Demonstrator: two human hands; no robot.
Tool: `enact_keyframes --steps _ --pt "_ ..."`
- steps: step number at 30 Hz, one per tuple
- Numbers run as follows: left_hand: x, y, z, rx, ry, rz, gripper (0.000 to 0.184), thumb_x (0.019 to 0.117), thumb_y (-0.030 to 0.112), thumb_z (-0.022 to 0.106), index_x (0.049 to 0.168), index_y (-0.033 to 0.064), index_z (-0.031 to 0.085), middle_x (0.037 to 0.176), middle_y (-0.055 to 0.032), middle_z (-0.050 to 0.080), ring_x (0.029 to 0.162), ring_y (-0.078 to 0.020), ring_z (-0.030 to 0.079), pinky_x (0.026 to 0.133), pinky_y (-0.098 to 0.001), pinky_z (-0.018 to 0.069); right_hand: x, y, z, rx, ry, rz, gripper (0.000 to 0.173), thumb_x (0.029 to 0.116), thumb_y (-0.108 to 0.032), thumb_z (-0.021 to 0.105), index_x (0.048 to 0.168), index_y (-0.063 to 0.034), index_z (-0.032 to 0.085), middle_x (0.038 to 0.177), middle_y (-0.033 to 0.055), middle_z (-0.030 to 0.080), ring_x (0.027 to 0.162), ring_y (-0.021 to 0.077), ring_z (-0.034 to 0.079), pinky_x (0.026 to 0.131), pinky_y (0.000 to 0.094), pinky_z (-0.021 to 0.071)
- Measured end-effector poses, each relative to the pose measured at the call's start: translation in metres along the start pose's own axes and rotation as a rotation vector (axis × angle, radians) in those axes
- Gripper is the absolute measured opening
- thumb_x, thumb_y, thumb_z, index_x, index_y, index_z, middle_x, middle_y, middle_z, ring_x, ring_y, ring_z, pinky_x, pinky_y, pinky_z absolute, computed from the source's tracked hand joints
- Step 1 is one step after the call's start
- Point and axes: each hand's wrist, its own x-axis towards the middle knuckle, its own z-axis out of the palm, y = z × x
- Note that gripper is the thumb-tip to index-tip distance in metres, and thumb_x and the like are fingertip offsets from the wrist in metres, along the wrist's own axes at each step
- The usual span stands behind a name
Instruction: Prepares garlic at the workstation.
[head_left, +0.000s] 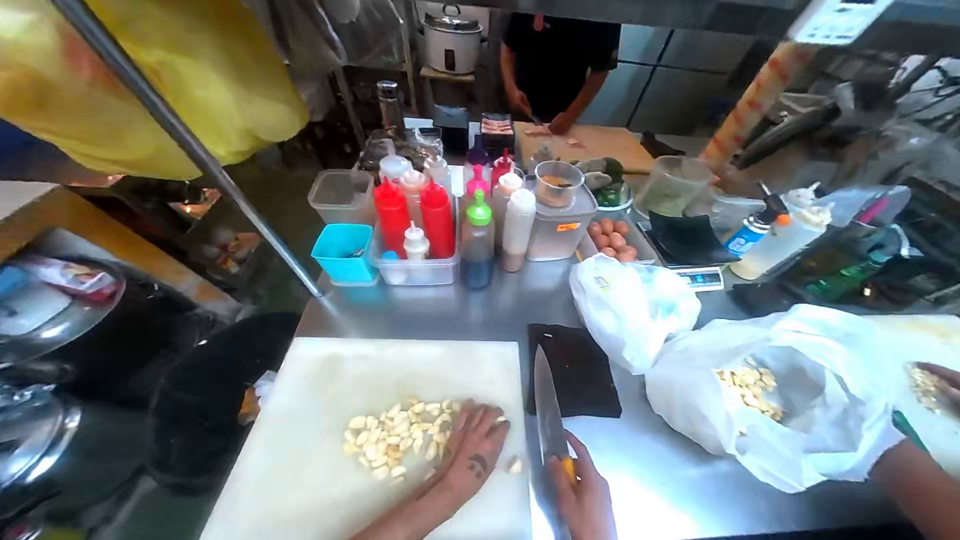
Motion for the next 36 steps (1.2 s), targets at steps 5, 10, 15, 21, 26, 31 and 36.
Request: enact_keyframes --steps 5,10,15,21,26,31,36 --pt "-0.057 -0.047 -0.051 0.037 0.209 -0.161 0.037 0.0936 0.045 0.061 0.119 0.0233 0.078 0.135 -0.0062 0.068 0.137 -0.0391 0.053 0.119 -0.0732 0.0194 -0.006 -0.008 0.028 -0.174 -0.142 -0.016 0.055 0.1021 -0.029 0.060 0.153 -0.0096 0.050 0.081 0.0102 0.072 0.064 0.0237 0.068 0.066 0.0467 0.0595" --pt "-0.105 -0.094 -0.050 0.082 0.242 -0.510 0.105 0.0697 0.097 0.050 0.149 0.0282 0.057 0.161 -0.0239 0.038 0.150 -0.0547 0.026 0.117 -0.0790 0.0082 -0.025 -0.022 0.040 -0.228 -0.194 0.000 0.060 0.1043 -0.026 0.057 0.158 -0.0054 0.040 0.106 0.0181 0.075 0.087 0.0317 0.075 0.084 0.0530 0.0608" --pt "-0.084 -0.069 -0.031 0.016 0.338 -0.518 0.096 0.0737 0.094 0.049 0.141 0.0271 0.064 0.154 -0.0220 0.048 0.144 -0.0568 0.035 0.115 -0.0788 0.0158 -0.040 -0.054 0.086 -0.242 -0.245 0.050 0.061 0.1052 -0.024 0.056 0.161 -0.0091 0.036 0.127 0.0209 0.069 0.102 0.0352 0.074 0.091 0.0543 0.0593" --pt "-0.045 -0.036 -0.004 -0.084 0.497 -0.541 0.052 0.0936 0.067 0.051 0.120 0.0309 0.077 0.143 -0.0095 0.062 0.134 -0.0435 0.052 0.110 -0.0690 0.0328 -0.032 -0.082 0.132 -0.083 -0.272 0.024 0.065 0.1009 -0.012 0.058 0.161 -0.0065 0.034 0.128 0.0186 0.069 0.106 0.0294 0.073 0.096 0.0478 0.0590" --pt "-0.038 -0.036 -0.006 -0.103 0.583 -0.559 0.040 0.0951 0.053 0.054 0.105 0.0276 0.083 0.132 -0.0050 0.069 0.120 -0.0366 0.060 0.093 -0.0593 0.0419 -0.039 -0.073 0.119 0.287 -0.404 0.239 0.059 0.1062 -0.018 0.055 0.159 -0.0058 0.031 0.088 0.0111 0.070 0.057 0.0185 0.067 0.057 0.0368 0.0627" --pt "-0.030 -0.027 -0.004 -0.234 0.608 -0.552 0.028 0.0896 0.041 0.065 0.095 0.0221 0.084 0.128 -0.0080 0.071 0.116 -0.0355 0.062 0.094 -0.0520 0.0502 -0.054 -0.075 0.133 0.349 -0.360 0.344 0.042 0.1097 -0.024 0.043 0.148 -0.0052 0.042 0.072 0.0088 0.059 0.052 0.0197 0.060 0.052 0.0390 0.0563" --pt "-0.025 -0.025 -0.007 -0.299 0.672 -0.593 0.019 0.0821 0.028 0.074 0.091 0.0138 0.083 0.121 -0.0138 0.071 0.108 -0.0369 0.065 0.091 -0.0539 0.0511 -0.037 -0.074 0.131 0.683 -0.444 0.420 0.026 0.1096 -0.021 0.040 0.130 -0.0059 0.047 0.066 0.0051 0.051 0.043 0.0151 0.050 0.041 0.0315 0.0488"
